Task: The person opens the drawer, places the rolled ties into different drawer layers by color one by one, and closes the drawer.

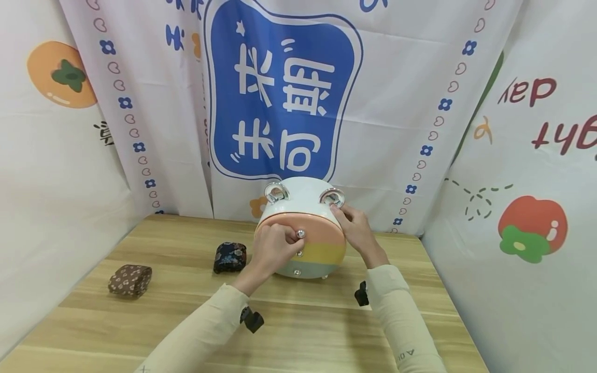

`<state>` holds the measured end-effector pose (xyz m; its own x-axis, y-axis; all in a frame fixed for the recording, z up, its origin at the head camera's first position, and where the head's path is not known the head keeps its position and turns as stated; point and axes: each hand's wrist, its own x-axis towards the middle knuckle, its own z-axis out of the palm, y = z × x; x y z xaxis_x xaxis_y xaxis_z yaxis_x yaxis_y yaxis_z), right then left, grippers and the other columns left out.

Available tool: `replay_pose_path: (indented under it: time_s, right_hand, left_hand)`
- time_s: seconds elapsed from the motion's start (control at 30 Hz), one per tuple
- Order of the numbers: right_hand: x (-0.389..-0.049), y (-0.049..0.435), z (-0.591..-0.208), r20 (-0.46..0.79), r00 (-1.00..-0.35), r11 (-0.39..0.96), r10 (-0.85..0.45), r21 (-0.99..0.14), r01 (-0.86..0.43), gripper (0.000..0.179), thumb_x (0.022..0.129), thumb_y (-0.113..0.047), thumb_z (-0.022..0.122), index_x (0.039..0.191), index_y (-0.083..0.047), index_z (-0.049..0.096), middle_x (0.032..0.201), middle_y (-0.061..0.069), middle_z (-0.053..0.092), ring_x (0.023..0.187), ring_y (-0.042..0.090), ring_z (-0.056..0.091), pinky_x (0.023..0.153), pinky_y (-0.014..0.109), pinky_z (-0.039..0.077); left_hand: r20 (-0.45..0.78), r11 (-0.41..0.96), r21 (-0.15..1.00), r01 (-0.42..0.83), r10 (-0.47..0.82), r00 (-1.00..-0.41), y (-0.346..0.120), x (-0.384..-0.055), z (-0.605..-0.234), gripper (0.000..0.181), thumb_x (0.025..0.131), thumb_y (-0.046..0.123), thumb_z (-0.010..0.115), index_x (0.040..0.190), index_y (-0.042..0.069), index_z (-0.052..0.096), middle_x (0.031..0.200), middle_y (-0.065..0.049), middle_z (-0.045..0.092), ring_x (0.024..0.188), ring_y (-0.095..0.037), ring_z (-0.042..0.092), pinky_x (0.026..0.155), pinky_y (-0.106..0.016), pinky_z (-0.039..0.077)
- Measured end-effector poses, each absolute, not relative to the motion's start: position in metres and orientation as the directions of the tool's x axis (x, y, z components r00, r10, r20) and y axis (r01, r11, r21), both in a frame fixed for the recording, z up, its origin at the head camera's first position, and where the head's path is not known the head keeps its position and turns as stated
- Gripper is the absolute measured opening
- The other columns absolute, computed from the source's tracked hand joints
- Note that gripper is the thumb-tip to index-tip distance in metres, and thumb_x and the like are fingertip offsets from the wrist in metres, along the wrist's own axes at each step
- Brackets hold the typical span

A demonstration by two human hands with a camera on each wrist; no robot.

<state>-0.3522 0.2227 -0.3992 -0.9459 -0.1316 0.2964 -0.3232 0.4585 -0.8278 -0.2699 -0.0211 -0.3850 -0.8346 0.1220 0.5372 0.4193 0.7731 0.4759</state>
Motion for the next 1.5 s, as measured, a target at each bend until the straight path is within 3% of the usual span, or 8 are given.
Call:
replay_pose_path:
  time_s: [0.4,0.53,0.77,1.0,1.5]
  right_hand:
    - [-0.35,0.217,-0.395,0.269,-0.954,0.444,-0.133,-0.844,-0.3,0.062,0.102,-0.068,0.05,0.126,-0.015,0.071,0.119,0.012,0.074,0.104,0.025,0.064,0.089,0.036,0.054]
    - [-0.35,0.218,-0.396,0.266,-0.955,0.444,-0.131,-0.846,-0.296,0.064,0.102,-0.068,0.05,0.133,-0.016,0.069,0.124,0.012,0.073,0.11,0.027,0.066,0.094,0.04,0.055]
    - [-0.349,0.224,-0.391,0.285,-0.947,0.501,-0.148,-0.804,-0.32,0.066,0.106,-0.063,0.049,0.148,-0.013,0.059,0.139,0.017,0.068,0.128,0.035,0.064,0.11,0.056,0.05]
    - [-0.345,0.223,-0.383,0.282,-0.945,0.538,-0.163,-0.778,-0.325,0.065,0.107,-0.061,0.046,0.153,-0.016,0.055,0.149,0.016,0.063,0.138,0.037,0.058,0.116,0.059,0.045]
    - [-0.329,0.222,-0.386,0.258,-0.951,0.532,-0.17,-0.788,-0.309,0.076,0.107,-0.063,0.044,0.161,-0.01,0.042,0.166,0.015,0.044,0.156,0.037,0.039,0.125,0.055,0.035]
  left_hand:
    - [0.504,0.771,0.5,0.394,0.111,-0.856,-0.023,-0.275,-0.383,0.042,0.086,0.024,0.075,0.049,0.023,0.056,0.045,0.014,0.052,0.04,-0.004,0.043,0.041,-0.021,0.027]
    - [0.498,0.777,0.493,0.391,0.116,-0.86,-0.024,-0.275,-0.382,0.041,0.086,0.025,0.076,0.05,0.023,0.058,0.047,0.013,0.056,0.042,-0.003,0.045,0.042,-0.021,0.03]
    - [0.503,0.752,0.48,0.452,0.186,-0.844,-0.025,-0.27,-0.387,0.033,0.086,0.026,0.078,0.057,0.021,0.065,0.054,0.01,0.063,0.046,-0.001,0.045,0.044,-0.019,0.03]
    - [0.453,0.744,0.506,0.436,0.201,-0.869,-0.031,-0.261,-0.407,0.023,0.087,0.029,0.081,0.066,0.021,0.077,0.062,0.011,0.072,0.051,0.002,0.054,0.051,-0.02,0.044]
    - [0.361,0.75,0.552,0.364,0.178,-0.915,-0.034,-0.263,-0.423,0.036,0.088,0.034,0.079,0.056,0.022,0.069,0.053,0.012,0.064,0.045,-0.003,0.05,0.045,-0.024,0.04]
